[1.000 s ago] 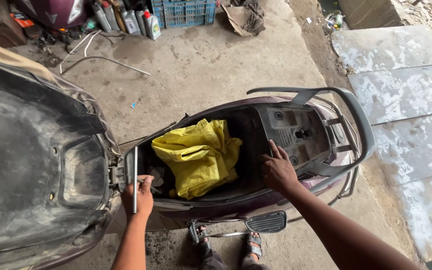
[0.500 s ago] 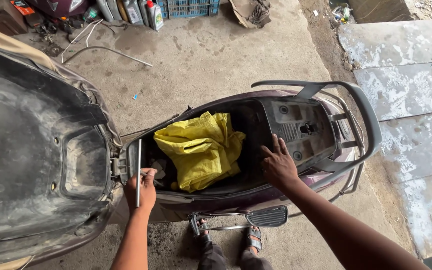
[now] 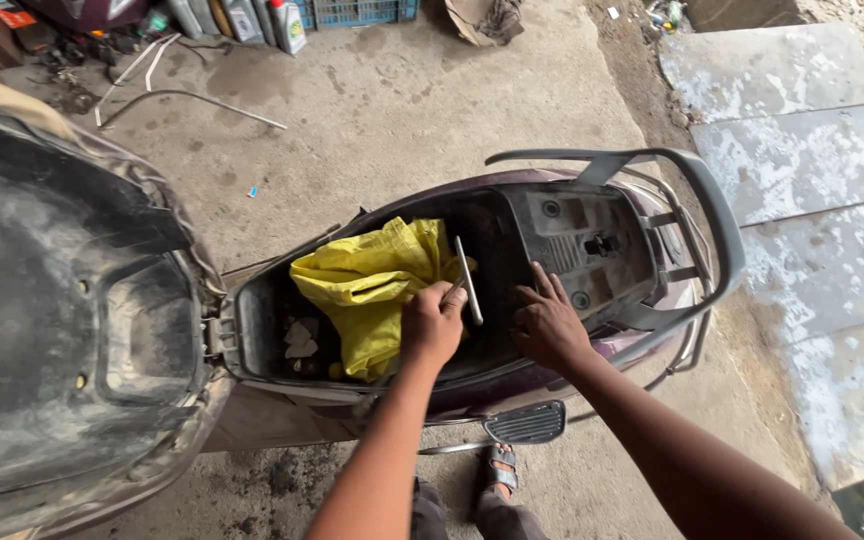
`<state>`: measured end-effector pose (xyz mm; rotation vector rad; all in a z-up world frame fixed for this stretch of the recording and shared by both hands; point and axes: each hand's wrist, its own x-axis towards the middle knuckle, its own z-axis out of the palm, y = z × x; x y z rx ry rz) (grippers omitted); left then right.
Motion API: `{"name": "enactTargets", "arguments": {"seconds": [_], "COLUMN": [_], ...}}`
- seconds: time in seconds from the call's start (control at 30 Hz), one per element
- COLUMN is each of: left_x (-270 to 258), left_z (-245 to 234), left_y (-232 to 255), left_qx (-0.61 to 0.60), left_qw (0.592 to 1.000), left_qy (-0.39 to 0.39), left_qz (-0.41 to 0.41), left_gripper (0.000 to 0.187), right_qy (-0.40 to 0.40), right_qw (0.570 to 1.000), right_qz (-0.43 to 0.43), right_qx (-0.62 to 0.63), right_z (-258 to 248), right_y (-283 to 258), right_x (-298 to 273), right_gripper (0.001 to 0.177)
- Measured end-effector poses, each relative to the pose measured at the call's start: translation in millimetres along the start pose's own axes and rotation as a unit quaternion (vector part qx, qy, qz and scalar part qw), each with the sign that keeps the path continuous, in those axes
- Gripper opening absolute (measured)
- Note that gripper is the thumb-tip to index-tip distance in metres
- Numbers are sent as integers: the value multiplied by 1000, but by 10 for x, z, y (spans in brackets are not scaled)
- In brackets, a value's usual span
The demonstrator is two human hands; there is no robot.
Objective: The recorder is repairing a scooter, working on components under the seat and near the engine.
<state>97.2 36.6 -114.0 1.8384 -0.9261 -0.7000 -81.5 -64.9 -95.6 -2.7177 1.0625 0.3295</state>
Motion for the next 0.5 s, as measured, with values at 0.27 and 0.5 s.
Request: {"name": "enactTargets", "arguments": {"seconds": [0.27,0.5], "left_x": [-36,-81], "left_z": [830,934], "left_y": [-429,-238], "left_qx": [4,61], "left_qw": [988,968], "left_qy": [-16,-94], "left_qz": [-152,-225], "left_gripper": [21,20], "right_qy": [44,44], "right_qw": [996,994], "right_qz": [-20,-22], "right_qx": [76,101], "right_z": [174,221], "right_y": [148,170], "right_x": [-72,-54], "right_gripper": [10,14]}}
